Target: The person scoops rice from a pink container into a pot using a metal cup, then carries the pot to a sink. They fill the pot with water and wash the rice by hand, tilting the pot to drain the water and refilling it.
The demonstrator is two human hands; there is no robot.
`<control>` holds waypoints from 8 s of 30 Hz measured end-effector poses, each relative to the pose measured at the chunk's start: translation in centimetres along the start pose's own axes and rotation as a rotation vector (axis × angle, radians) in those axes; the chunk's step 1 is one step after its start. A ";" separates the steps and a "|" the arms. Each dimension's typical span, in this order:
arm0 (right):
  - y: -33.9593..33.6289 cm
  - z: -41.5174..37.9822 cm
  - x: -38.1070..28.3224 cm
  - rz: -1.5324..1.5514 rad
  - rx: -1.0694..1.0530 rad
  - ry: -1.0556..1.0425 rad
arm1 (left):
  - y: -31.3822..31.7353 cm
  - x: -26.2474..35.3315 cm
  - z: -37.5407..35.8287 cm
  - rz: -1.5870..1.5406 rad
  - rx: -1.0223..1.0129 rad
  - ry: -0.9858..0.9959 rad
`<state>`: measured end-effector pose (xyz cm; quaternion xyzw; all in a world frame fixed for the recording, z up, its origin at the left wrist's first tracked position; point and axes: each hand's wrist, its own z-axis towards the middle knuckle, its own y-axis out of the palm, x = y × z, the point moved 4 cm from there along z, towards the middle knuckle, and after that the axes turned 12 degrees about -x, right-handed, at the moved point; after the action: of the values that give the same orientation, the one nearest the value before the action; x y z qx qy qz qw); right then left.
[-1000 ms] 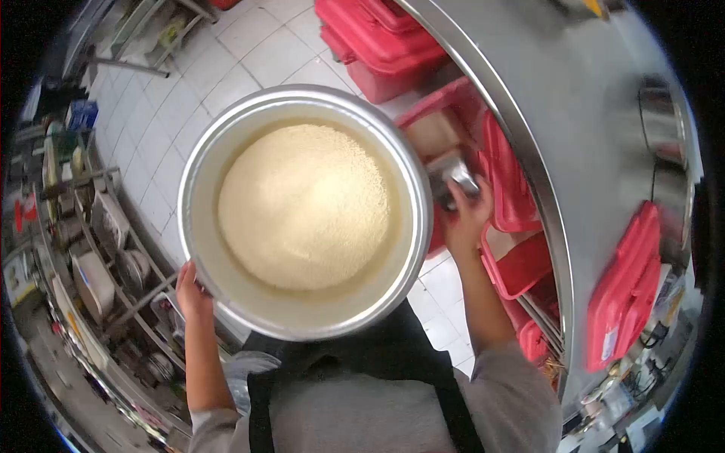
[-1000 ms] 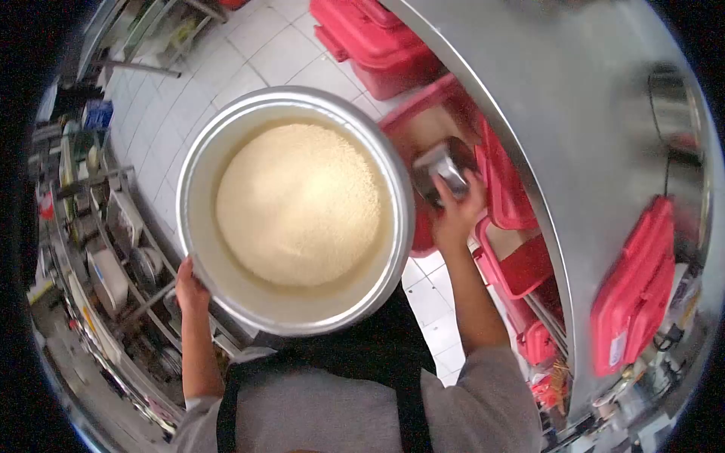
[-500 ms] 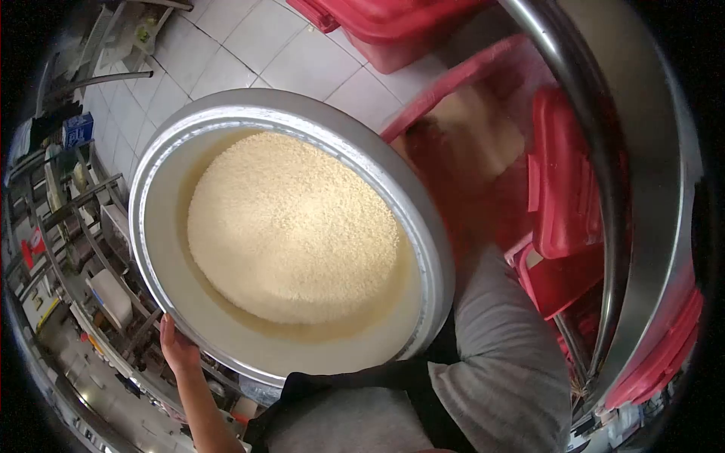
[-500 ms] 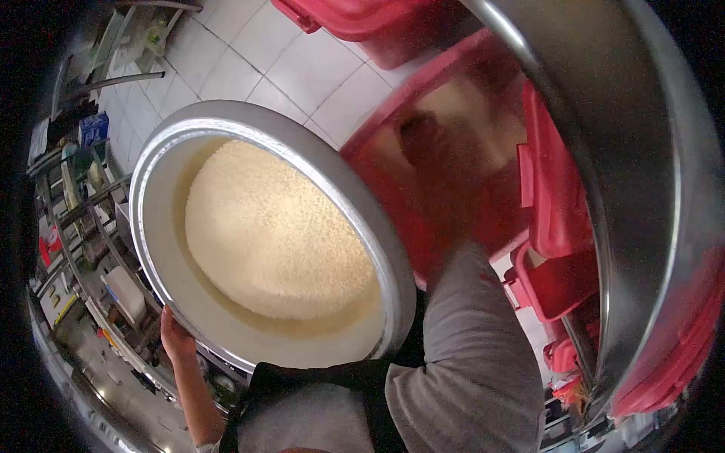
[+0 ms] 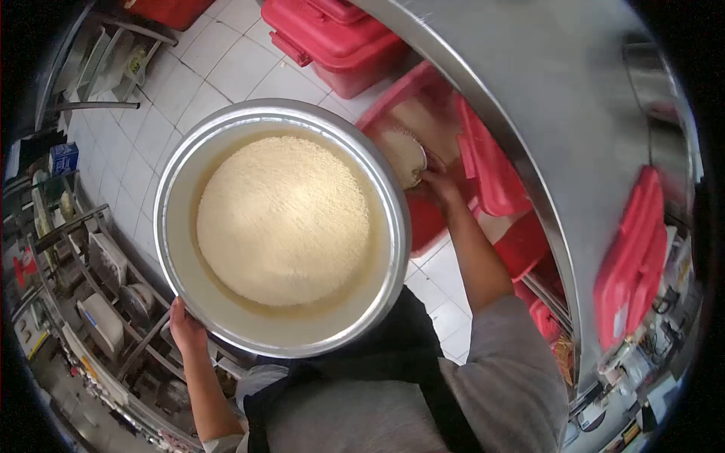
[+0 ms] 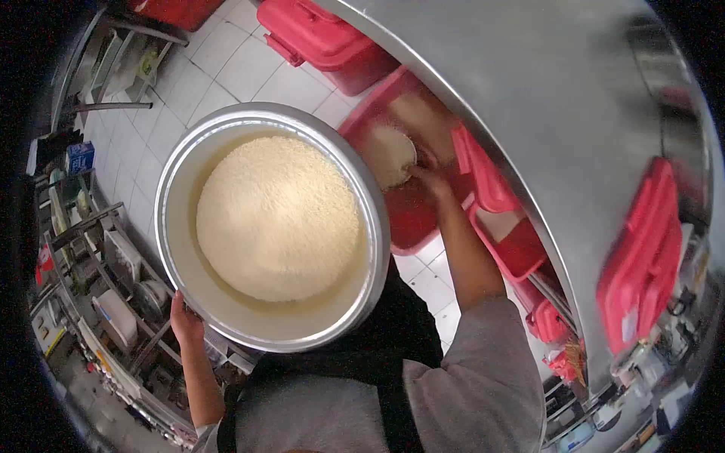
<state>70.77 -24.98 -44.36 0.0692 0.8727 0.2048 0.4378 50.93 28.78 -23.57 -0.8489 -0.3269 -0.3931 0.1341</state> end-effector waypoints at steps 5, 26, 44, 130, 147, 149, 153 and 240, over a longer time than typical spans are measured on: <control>3.8 -10.2 -8.3 0.249 0.135 -0.167 | -1.0 -0.6 0.0 -0.009 -0.011 -0.047; 20.1 -17.1 -14.9 -1.448 0.405 -1.151 | -1.3 -1.2 -0.3 -0.043 0.076 -0.087; -6.5 20.7 13.2 -1.451 0.628 0.338 | 0.4 0.7 1.0 0.017 0.098 0.001; 48.3 -16.4 -14.7 -0.615 -0.664 -0.038 | -1.6 47.7 22.1 0.677 -0.719 0.245; 9.5 -15.7 -4.9 0.389 0.151 -0.331 | -12.0 40.8 0.9 1.034 -0.072 0.639; -1.8 -18.8 -2.3 0.525 0.429 -0.540 | -14.8 38.5 -1.9 1.222 0.016 0.683; -15.0 -21.2 1.0 1.069 0.942 -0.104 | -15.7 31.6 -9.1 1.066 0.153 0.586; 10.7 -58.6 5.1 0.588 0.764 -0.937 | -5.6 38.4 8.6 1.159 -0.175 0.518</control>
<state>20.59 -31.17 -12.39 0.5359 0.5462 -0.0595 0.6411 70.51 54.37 -0.37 -0.7733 0.2615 -0.4743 0.3296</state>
